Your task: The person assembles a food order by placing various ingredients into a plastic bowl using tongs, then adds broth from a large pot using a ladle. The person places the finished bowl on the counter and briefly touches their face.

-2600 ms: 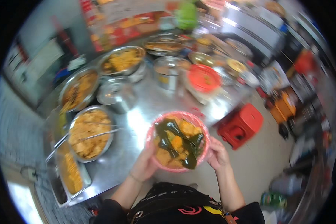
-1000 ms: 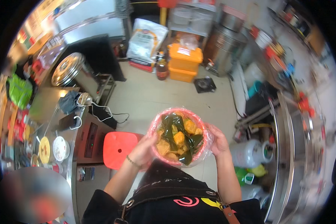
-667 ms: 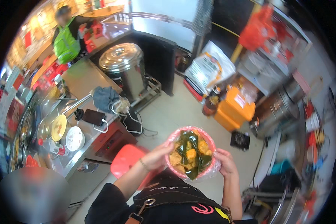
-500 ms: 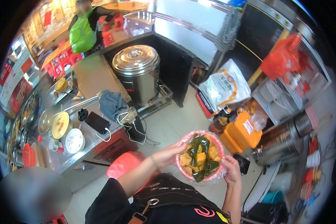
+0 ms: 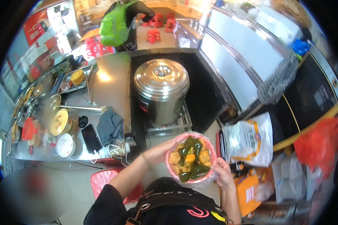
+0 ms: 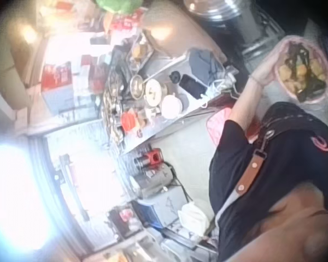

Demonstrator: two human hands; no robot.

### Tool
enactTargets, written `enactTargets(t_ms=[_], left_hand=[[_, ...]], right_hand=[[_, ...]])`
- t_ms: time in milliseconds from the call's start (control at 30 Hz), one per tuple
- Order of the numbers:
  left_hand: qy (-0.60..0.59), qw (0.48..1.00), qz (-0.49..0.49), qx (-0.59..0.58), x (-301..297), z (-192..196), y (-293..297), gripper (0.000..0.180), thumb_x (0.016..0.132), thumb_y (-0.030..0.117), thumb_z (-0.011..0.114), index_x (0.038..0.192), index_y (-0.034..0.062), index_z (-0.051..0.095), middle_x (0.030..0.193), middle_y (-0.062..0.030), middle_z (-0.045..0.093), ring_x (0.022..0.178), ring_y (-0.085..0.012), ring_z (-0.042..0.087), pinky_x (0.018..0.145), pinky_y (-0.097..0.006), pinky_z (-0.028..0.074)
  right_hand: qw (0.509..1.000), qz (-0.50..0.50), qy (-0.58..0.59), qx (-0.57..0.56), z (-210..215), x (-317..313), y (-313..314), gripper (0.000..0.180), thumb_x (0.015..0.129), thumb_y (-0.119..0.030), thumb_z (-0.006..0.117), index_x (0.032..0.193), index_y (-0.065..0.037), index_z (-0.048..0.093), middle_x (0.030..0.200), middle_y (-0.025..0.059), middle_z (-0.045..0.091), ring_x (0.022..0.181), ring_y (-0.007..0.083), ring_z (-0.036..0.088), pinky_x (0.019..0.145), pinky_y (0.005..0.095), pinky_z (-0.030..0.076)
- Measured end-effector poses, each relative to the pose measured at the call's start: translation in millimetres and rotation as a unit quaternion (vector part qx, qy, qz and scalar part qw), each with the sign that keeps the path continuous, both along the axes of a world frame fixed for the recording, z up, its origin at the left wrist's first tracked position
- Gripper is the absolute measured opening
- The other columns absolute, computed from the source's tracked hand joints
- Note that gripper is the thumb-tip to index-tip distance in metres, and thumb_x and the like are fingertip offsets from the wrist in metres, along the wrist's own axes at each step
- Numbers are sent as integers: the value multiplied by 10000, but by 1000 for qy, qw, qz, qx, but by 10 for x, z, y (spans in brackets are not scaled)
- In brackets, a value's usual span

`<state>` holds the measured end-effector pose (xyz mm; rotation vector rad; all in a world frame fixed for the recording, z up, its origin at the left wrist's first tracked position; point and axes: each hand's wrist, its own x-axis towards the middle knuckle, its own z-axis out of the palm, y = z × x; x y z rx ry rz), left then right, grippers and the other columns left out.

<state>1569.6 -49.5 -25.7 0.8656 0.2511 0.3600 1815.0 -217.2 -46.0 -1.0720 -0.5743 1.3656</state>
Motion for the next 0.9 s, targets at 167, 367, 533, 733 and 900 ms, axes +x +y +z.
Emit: enactTargets(t_ms=[167,367,533,733,900], left_hand=[[44,983,179,0,-134,134,560,693,956,581,351,1478,136,258,1419,-116,439,1260,-259,484,934,-438,499],[152,913,377,7,-621,189,1136,678,968,544,379,1484,128,241,1367,-127,486,1152,-225,567,861,-419,539],[153,875,458,9,-967,105,1902,672,965,525,417,1463,93,289,1204,-109,607,1052,-189,618,850,-330,520],[138,807,572,-45,-1598,-305,3153,600,983,425,450,1426,41,322,984,-106,663,884,-165,634,819,-308,494],[162,770,615,-50,-2240,-685,4112,568,981,399,469,1408,48,342,972,-142,662,949,-195,624,879,-330,470]], right_hand=[[996,83,20,15,97,179,1250,129,827,-16,633,913,-65,550,819,5,626,694,69,575,675,217,474],[979,191,57,48,-26,-165,2574,129,820,-11,632,888,-69,539,838,14,617,711,78,575,666,232,484],[972,226,55,31,-156,-593,3574,136,821,6,631,883,-68,534,829,1,605,742,68,552,717,232,456],[962,268,43,11,-433,-1291,4774,162,831,19,614,947,-52,526,929,50,624,817,122,598,757,282,498],[961,272,39,7,-686,-1988,5534,129,846,-4,621,892,-67,518,838,17,590,741,101,558,669,251,455]])
